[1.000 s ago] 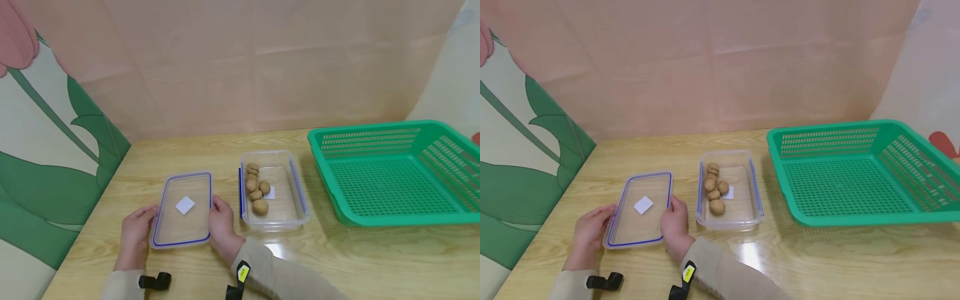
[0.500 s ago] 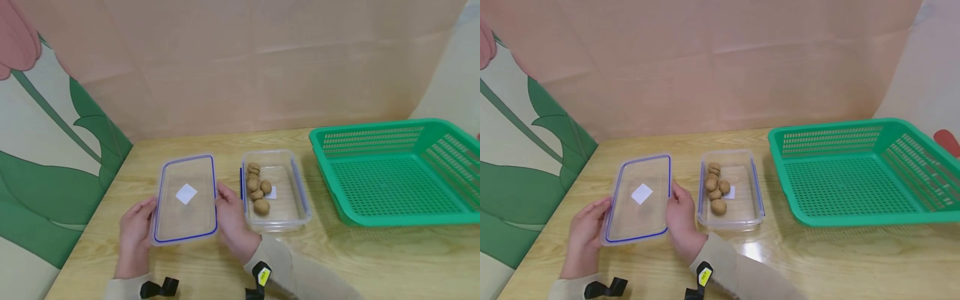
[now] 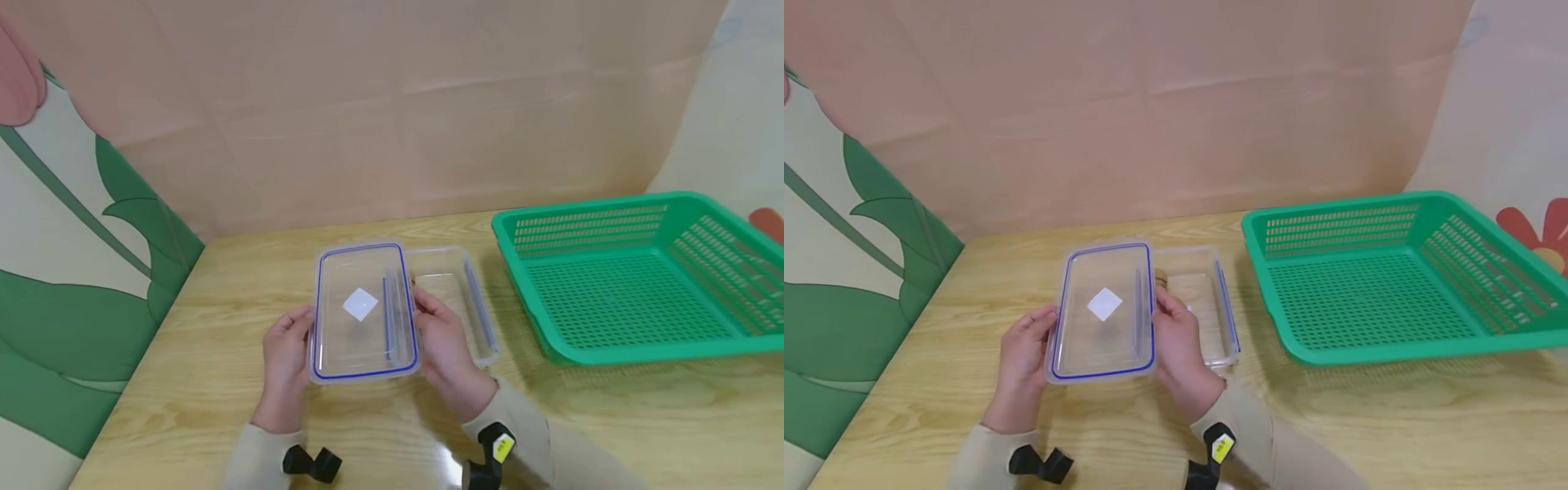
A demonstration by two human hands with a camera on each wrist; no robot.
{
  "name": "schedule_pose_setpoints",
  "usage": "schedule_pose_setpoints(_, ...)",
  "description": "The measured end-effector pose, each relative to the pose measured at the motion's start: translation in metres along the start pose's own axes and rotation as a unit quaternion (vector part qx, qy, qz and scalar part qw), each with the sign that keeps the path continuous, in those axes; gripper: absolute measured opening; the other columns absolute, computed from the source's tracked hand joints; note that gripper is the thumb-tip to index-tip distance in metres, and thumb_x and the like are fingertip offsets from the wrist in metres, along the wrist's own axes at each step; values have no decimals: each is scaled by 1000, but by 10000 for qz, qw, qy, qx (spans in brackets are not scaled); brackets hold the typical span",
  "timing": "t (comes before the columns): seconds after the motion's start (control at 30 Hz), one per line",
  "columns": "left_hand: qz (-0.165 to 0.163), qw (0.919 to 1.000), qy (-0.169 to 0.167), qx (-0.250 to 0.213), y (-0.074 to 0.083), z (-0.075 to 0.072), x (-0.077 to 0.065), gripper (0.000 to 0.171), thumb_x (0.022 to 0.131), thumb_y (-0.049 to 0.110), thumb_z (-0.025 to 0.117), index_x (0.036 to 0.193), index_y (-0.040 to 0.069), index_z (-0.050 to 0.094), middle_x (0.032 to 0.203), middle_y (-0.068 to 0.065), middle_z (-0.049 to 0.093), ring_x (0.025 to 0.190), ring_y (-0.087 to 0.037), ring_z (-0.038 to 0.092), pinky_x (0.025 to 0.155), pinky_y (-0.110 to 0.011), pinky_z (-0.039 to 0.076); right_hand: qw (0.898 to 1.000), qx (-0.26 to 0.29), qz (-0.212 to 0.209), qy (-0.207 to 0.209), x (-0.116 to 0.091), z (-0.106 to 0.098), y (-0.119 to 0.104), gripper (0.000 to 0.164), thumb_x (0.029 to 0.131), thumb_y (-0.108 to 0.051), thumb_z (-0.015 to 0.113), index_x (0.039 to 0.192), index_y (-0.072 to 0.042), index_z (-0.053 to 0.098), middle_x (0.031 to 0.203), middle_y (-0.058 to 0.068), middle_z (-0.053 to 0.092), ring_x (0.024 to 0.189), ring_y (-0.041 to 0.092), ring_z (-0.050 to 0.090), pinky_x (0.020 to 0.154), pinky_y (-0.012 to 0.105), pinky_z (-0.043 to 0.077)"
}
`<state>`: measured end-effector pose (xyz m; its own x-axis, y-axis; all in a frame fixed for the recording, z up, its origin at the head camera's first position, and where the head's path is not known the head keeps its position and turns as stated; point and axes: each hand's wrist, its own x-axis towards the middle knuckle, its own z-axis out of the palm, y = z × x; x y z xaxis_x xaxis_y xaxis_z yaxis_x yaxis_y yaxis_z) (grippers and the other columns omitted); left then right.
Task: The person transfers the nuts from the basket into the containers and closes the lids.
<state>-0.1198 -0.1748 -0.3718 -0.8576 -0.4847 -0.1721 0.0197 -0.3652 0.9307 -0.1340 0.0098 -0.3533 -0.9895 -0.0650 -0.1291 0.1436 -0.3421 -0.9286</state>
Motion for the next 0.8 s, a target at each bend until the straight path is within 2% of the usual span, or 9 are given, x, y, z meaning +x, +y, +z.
schedule_pose_setpoints(0.17,-38,9999,-44,90,-15,25,-5,11,87,-4,53,88,-3,64,72,1,63,63,-8,58,58,-18,52,9998,44,110,-135,1,-26,-13,50,92,8,29,141,10,22,148,25,25,136,30,26,115,41,23)
schedule_pose_setpoints(0.27,-41,10000,-72,45,-21,39,-8,13,87,-5,53,96,-11,61,74,0,63,66,-9,59,60,-19,54,9997,28,207,-88,1,-42,-16,51,92,8,31,142,7,21,149,21,24,136,28,26,113,39,26)
schedule_pose_setpoints(0.4,-66,9999,-152,-37,-24,54,-12,19,86,-6,54,102,-14,59,77,-2,63,67,-9,59,61,-20,54,9996,36,269,85,2,-56,-19,52,92,8,32,143,4,23,149,18,26,135,26,28,112,37,30)
schedule_pose_setpoints(0.6,-73,9996,-250,-74,-25,64,-14,21,85,-6,55,104,-13,59,80,-3,64,69,-9,60,62,-20,54,9995,125,222,182,1,-63,-26,52,93,7,31,144,2,22,150,17,26,135,25,29,111,34,30)
schedule_pose_setpoints(0.8,-61,9997,-214,-126,-26,70,-15,21,85,-6,55,104,-14,59,81,-5,65,70,-10,60,63,-20,55,9996,108,212,170,2,-65,-32,52,93,6,31,144,2,23,148,17,29,130,22,34,96,18,43)
